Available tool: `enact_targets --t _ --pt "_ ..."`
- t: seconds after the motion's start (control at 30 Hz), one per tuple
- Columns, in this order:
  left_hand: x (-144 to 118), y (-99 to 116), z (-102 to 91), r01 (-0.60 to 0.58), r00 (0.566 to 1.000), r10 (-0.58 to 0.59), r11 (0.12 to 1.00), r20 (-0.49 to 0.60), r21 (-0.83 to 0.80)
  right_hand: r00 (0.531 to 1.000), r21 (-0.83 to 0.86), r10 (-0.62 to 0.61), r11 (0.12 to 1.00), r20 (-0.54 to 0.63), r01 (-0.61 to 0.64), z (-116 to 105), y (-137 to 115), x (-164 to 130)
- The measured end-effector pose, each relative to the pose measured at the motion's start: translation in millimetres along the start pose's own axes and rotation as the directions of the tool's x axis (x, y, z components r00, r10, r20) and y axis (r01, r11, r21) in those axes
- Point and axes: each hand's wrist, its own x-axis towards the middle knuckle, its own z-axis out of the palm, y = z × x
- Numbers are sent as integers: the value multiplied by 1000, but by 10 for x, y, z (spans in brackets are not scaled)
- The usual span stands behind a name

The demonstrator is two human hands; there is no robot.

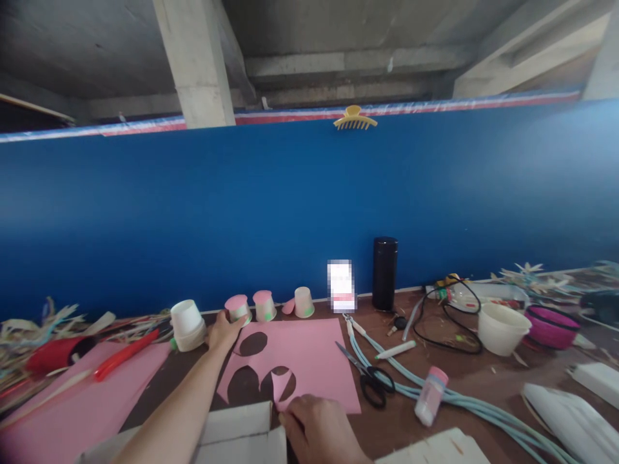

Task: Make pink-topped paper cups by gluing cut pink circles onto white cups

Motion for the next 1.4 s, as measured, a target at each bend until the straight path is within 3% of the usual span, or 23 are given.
enact_targets --t 1.07,1.4 --pt "19 13 31 13 999 -12 1000 -31 28 1000 21 6 1000 30 -7 -24 3 12" --pt "-6 107 -178 87 996 -87 996 -7 -31 999 57 41 998 -31 -40 -21 -43 -7"
